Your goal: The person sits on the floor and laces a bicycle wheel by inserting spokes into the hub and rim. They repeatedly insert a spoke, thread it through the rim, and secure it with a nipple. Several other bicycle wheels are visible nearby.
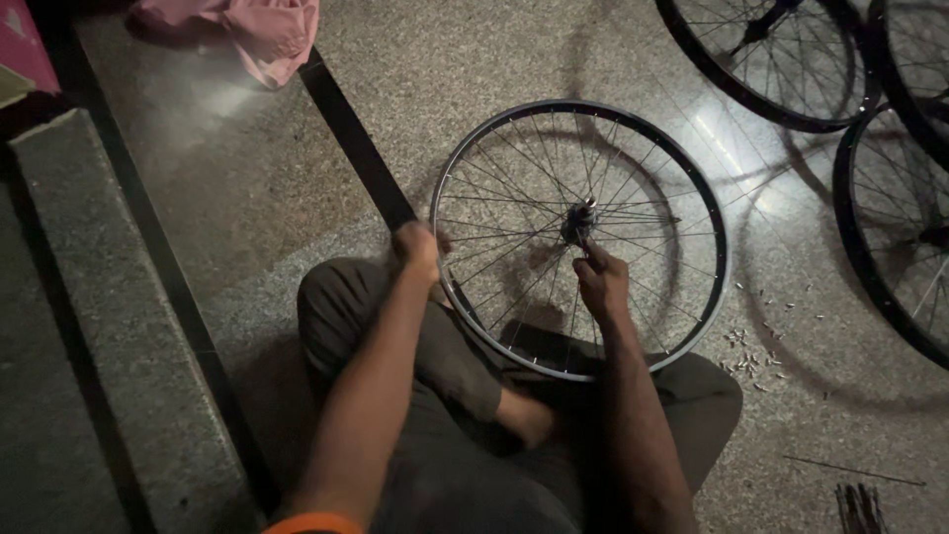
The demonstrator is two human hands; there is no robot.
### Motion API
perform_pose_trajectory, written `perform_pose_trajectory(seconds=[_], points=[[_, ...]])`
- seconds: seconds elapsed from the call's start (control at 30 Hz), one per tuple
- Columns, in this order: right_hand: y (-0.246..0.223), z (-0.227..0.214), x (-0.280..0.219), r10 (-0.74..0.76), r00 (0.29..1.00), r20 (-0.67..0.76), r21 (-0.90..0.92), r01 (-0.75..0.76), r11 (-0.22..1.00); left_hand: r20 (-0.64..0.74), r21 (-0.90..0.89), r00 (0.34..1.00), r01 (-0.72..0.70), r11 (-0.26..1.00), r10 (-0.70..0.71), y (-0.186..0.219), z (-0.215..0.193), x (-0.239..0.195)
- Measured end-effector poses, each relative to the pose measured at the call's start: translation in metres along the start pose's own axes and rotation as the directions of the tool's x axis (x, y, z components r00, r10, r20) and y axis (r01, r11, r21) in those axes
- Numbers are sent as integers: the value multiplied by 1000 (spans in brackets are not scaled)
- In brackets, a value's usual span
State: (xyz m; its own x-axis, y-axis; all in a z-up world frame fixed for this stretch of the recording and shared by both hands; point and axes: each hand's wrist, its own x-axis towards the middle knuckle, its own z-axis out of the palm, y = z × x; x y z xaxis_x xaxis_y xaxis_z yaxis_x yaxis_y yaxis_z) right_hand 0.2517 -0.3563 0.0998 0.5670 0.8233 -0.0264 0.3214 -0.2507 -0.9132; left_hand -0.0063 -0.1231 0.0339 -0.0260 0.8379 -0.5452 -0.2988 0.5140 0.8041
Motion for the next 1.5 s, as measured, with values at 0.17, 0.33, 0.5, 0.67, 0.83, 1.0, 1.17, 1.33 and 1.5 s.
perform_pose_trajectory(seconds=[0.17, 0.33, 0.5, 0.67, 0.83, 1.0, 1.17, 1.33, 1.5], points=[[2, 0, 1, -17, 999, -27, 27, 18, 999, -24, 289, 987, -146, 946, 160, -10, -15, -75], [0, 0, 0, -48, 998, -30, -48, 47, 998, 77, 427, 944, -323, 844, 322, -5, -16, -97], [-2, -2, 1, -107, 992, -62, -91, 101, 991, 153, 174, 975, -184, 967, 158, -4, -18, -70], [-2, -2, -1, -22, 999, -45, -29, 21, 999, 90, 64, 996, -26, 998, 21, -5, -20, -63], [-3, 0, 2, -45, 999, -29, -115, 42, 992, 33, 156, 999, -16, 988, 11, -4, -18, -69], [0, 3, 5, -55, 998, -19, -123, 52, 991, -112, 597, 940, -195, 778, 321, 1, -5, -42], [9, 10, -1, -54, 998, -21, -156, 50, 986, 170, 706, 839, -470, 530, 517, 29, 53, 25], [15, 15, -1, -67, 996, -66, -189, 53, 980, 373, 787, 848, -505, 356, 377, 59, 106, 90], [5, 13, 1, -111, 994, -11, -310, 102, 945, 481, 733, 877, -414, 540, 19, 62, 105, 121]])
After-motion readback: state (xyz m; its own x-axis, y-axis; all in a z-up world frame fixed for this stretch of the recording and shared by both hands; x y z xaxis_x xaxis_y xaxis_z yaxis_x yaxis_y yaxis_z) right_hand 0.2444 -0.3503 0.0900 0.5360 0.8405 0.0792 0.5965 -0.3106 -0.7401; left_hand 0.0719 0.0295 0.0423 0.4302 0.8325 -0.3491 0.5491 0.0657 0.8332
